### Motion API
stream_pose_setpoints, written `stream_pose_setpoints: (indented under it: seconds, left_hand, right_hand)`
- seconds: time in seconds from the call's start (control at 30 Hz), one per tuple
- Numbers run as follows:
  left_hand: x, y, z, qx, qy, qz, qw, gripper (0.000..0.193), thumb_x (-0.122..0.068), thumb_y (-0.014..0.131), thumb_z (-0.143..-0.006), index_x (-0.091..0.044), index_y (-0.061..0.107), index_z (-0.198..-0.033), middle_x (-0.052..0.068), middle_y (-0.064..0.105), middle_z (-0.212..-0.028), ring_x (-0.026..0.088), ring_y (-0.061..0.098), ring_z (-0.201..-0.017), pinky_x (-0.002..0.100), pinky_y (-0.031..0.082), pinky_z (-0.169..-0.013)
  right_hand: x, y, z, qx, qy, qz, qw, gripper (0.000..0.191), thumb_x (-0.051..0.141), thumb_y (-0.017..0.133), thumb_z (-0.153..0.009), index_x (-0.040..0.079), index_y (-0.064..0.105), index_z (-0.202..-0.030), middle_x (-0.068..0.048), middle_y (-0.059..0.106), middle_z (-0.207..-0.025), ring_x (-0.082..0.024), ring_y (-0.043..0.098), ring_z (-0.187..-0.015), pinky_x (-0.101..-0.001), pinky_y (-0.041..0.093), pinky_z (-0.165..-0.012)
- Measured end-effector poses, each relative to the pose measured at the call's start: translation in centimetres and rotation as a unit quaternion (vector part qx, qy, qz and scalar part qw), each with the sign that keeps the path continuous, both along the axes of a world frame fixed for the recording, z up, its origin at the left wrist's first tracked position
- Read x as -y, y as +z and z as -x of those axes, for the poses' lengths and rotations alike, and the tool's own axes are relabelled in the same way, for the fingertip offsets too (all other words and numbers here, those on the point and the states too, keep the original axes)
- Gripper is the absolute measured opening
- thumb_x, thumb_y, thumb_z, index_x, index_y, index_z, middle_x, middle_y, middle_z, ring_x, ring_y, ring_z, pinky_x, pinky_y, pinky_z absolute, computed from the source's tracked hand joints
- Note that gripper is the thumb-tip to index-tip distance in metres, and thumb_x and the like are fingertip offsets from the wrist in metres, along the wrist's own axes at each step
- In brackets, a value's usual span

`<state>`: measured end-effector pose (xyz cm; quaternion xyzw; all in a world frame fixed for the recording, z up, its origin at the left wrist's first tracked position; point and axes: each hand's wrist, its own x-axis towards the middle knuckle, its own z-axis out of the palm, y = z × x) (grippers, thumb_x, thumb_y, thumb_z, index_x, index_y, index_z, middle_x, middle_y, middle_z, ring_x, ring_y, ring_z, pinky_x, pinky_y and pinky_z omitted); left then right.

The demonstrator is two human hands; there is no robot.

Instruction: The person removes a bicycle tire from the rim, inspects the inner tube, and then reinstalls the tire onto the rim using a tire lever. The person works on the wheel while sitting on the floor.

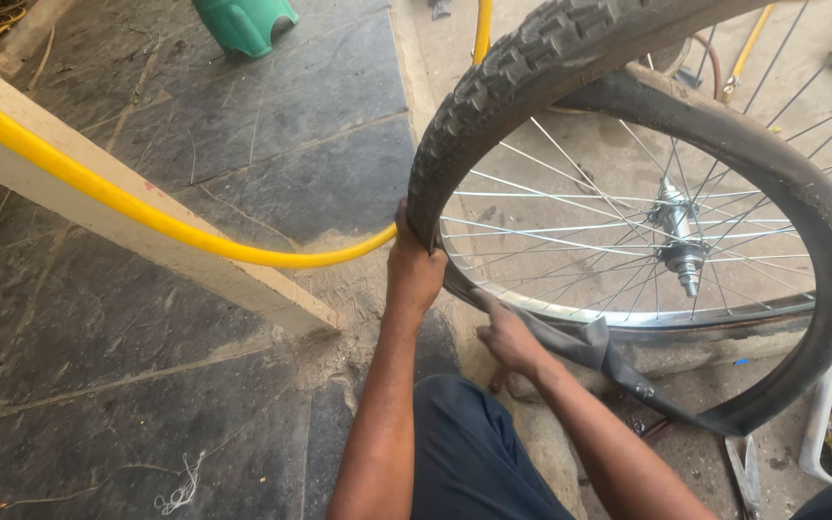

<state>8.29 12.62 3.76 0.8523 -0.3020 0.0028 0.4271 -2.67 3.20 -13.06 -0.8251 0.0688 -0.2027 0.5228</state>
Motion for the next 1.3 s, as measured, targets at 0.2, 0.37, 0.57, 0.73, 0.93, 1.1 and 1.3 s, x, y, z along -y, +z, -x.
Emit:
stream_pose_setpoints:
  seconds: [0.2, 0.37, 0.57, 0.73, 0.93, 1.1, 1.3]
  left_hand:
    - [0.1, 0.1, -0.2, -0.052, -0.008, 0.014, 0.999, 0.089, -0.002, 0.056, -0.083, -0.015, 0.011, -0.158, 0.030, 0.059, -0.133, 0.046, 0.064, -0.117, 0.051, 0.054, -0.098]
    - [-0.2, -1.5, -0.3, -0.029, -0.002, 0.039, 0.999, 0.082, -0.007, 0.060, -0.091, -0.010, 0.017, -0.161, 0.030, 0.061, -0.134, 0.046, 0.064, -0.121, 0.051, 0.054, -0.099]
    - [-0.2, -2.1, -1.5, -0.100, -0.020, 0.091, 0.991, 0.083, -0.016, 0.077, -0.081, -0.008, 0.028, -0.148, 0.018, 0.068, -0.117, 0.032, 0.073, -0.103, 0.041, 0.064, -0.087]
    - [-0.3, 1.5, -0.8, 0.008, 0.014, 0.040, 0.999, 0.069, -0.020, 0.083, -0.088, -0.005, 0.040, -0.140, 0.017, 0.073, -0.105, 0.032, 0.075, -0.094, 0.041, 0.062, -0.081]
    - [6.9, 11.5, 0.9, 0.361, -0.065, 0.131, 0.921, 0.050, -0.033, 0.091, -0.085, -0.003, 0.063, -0.114, 0.012, 0.074, -0.096, 0.029, 0.073, -0.086, 0.045, 0.057, -0.079]
    - [14.8, 15.6, 4.5, 0.472, -0.171, 0.125, 0.856, 0.057, -0.028, 0.089, -0.086, -0.011, 0.055, -0.128, 0.013, 0.069, -0.110, 0.039, 0.067, -0.099, 0.053, 0.053, -0.087]
    - [12.5, 11.8, 5.9, 0.402, -0.126, 0.109, 0.900, 0.089, -0.021, 0.091, -0.083, -0.015, 0.036, -0.153, 0.015, 0.062, -0.127, 0.037, 0.067, -0.111, 0.048, 0.057, -0.091]
  right_hand:
    - [-2.5, 6.7, -1.6, -0.381, -0.030, 0.105, 0.918, 0.047, 0.013, 0.044, -0.104, 0.002, 0.047, -0.149, -0.025, 0.062, -0.143, -0.041, 0.057, -0.135, -0.0494, 0.041, -0.115]
    - [-2.9, 8.3, -1.4, -0.011, 0.008, -0.129, 0.992, 0.062, 0.013, 0.062, -0.088, 0.000, 0.046, -0.147, -0.021, 0.056, -0.147, -0.033, 0.051, -0.140, -0.0401, 0.040, -0.113]
    - [-0.9, 2.9, 1.1, -0.105, -0.050, -0.172, 0.978, 0.049, 0.017, 0.062, -0.091, 0.001, 0.060, -0.138, -0.019, 0.067, -0.133, -0.028, 0.063, -0.126, -0.0386, 0.047, -0.105]
    - [1.1, 0.5, 3.3, -0.143, -0.114, -0.181, 0.966, 0.039, 0.021, 0.063, -0.093, 0.003, 0.070, -0.127, -0.018, 0.078, -0.114, -0.025, 0.075, -0.103, -0.0361, 0.056, -0.091]
    - [4.7, 1.8, 3.7, 0.081, -0.238, -0.159, 0.955, 0.033, 0.011, 0.064, -0.093, 0.002, 0.068, -0.125, -0.014, 0.070, -0.105, -0.020, 0.068, -0.089, -0.0339, 0.055, -0.075]
    - [7.8, 5.3, 7.2, 0.119, -0.318, -0.119, 0.933, 0.031, 0.017, 0.062, -0.099, 0.000, 0.063, -0.125, -0.011, 0.069, -0.108, -0.013, 0.068, -0.076, -0.0262, 0.054, -0.067]
    - [10.3, 9.6, 11.1, -0.170, -0.177, -0.200, 0.949, 0.047, 0.028, 0.068, -0.093, -0.002, 0.067, -0.129, -0.021, 0.076, -0.113, -0.020, 0.067, -0.070, -0.0332, 0.053, -0.060]
